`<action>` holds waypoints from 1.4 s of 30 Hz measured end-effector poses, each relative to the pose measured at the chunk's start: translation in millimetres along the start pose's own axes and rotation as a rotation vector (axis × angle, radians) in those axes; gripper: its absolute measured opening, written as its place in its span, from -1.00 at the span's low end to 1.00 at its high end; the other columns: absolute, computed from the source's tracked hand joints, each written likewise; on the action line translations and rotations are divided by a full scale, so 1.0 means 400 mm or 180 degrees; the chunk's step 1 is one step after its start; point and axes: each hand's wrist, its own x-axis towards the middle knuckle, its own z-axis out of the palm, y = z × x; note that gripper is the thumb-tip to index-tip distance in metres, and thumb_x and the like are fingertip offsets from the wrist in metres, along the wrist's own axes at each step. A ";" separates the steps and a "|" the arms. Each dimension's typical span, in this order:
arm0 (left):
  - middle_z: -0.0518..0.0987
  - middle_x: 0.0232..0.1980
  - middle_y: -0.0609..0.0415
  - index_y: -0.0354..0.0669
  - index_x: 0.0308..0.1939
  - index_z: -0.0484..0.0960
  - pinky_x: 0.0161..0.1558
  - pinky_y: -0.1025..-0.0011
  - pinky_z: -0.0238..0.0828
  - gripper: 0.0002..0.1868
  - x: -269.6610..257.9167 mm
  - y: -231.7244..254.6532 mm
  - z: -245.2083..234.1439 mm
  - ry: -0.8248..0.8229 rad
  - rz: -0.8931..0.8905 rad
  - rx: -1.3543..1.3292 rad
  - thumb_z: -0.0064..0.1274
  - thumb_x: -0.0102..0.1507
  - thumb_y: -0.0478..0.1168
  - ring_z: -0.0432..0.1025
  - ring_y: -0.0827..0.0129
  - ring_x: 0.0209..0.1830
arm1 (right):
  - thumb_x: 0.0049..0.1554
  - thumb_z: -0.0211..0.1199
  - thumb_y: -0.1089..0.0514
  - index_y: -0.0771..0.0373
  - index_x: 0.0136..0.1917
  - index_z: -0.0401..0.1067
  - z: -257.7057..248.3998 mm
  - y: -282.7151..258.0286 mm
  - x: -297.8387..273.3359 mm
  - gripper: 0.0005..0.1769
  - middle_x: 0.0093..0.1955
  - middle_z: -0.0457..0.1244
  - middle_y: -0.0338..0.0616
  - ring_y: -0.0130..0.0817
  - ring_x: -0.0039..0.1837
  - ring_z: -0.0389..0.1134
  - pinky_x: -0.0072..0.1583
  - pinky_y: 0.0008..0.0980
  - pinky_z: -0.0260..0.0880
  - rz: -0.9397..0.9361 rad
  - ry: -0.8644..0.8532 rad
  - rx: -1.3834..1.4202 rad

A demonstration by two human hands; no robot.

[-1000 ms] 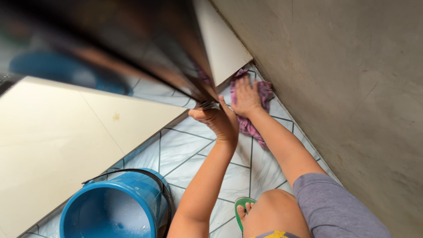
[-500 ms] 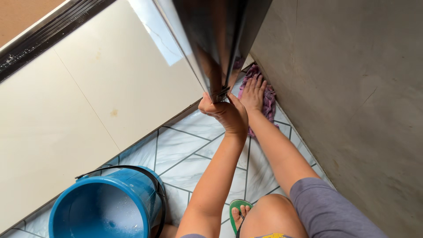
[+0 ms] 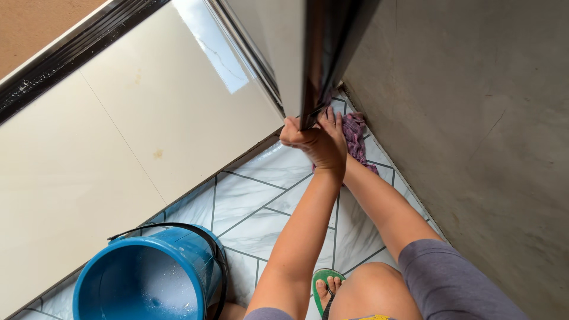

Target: The person sits on the floor and wipes a white tiled wall and the adjacent floor with a wet pink cloth. They repeatedly wring the cloth in a blue bucket of water and wipe the wall, the floor, and the base of a glass door.

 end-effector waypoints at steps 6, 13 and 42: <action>0.01 0.69 -0.13 -0.23 0.62 0.01 0.63 -0.20 -0.39 -0.33 0.036 -0.130 -0.133 -0.0579 -0.0631 0.0149 -0.46 0.57 0.13 -0.17 -0.02 0.72 | 0.21 -0.03 -0.25 0.26 0.57 0.04 -0.214 0.034 -0.029 -0.18 0.65 -0.11 0.05 0.10 0.67 -0.35 0.52 0.33 -0.38 -0.0897 -0.0479 0.1074; 0.14 0.44 -0.11 -0.27 0.45 0.00 0.44 -0.10 0.06 -0.34 -0.017 -0.061 0.063 0.0648 0.0744 0.3669 -0.10 0.35 -0.16 0.07 0.00 0.50 | 0.17 0.02 -0.24 0.32 0.55 0.05 -0.157 -0.045 -0.056 -0.15 0.65 -0.09 0.10 0.12 0.67 -0.33 0.52 0.36 -0.43 -0.0567 -0.0111 0.0477; 0.11 0.40 -0.28 -0.26 0.42 0.13 0.28 -0.10 0.16 -0.14 -0.489 0.321 -0.001 -0.1997 0.0076 0.7601 0.25 0.10 -0.40 0.14 -0.25 0.32 | 0.11 0.16 -0.39 0.19 0.65 -0.02 -0.091 0.102 -0.762 0.05 0.68 -0.33 0.35 0.42 0.66 -0.48 0.38 0.69 -0.55 0.1166 -0.0024 0.0700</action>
